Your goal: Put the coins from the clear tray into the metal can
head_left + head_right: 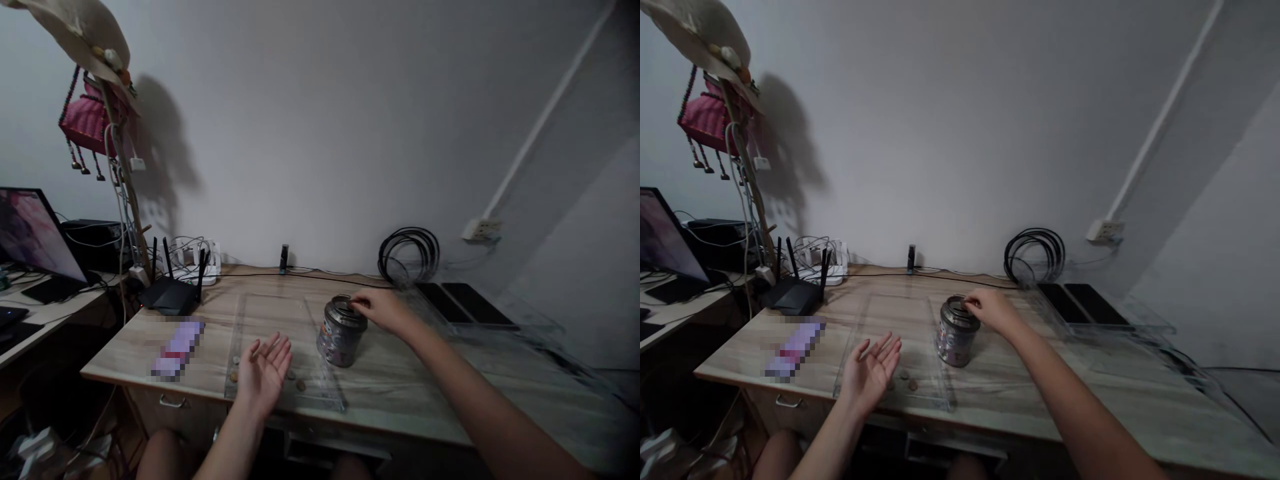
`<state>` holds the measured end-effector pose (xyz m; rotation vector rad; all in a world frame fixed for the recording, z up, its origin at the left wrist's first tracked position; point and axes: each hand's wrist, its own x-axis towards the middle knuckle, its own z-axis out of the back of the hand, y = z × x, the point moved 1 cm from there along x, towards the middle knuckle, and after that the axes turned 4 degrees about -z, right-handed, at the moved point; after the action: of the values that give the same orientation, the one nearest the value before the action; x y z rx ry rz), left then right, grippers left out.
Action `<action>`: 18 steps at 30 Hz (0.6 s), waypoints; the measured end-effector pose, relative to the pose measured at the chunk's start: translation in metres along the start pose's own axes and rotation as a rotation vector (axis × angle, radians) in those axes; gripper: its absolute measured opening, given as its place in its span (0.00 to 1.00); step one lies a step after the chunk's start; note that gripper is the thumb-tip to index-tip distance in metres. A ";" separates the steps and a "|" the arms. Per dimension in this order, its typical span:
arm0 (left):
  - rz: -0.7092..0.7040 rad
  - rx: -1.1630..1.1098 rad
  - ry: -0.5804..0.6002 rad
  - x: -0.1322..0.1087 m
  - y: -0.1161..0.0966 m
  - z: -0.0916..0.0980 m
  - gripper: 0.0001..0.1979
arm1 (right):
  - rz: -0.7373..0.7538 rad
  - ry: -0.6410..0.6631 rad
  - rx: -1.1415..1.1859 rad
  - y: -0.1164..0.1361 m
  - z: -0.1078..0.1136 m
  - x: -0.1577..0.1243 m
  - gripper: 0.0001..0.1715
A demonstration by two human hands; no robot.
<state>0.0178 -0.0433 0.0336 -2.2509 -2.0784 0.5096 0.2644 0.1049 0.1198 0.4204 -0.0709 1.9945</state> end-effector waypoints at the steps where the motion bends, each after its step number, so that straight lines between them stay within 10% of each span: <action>1: -0.022 0.012 -0.005 0.000 -0.005 0.003 0.22 | 0.010 0.010 -0.003 -0.001 -0.002 0.001 0.11; 13: -0.591 0.533 -0.047 0.005 -0.075 0.005 0.08 | 0.046 0.048 -0.032 0.000 -0.006 0.005 0.10; 18: -0.493 1.200 0.053 0.029 -0.067 0.021 0.06 | 0.016 -0.206 0.083 0.040 0.001 -0.008 0.14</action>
<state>-0.0505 -0.0124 0.0235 -1.0220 -1.4860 1.1801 0.2325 0.0792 0.1236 0.6804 -0.1209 1.9692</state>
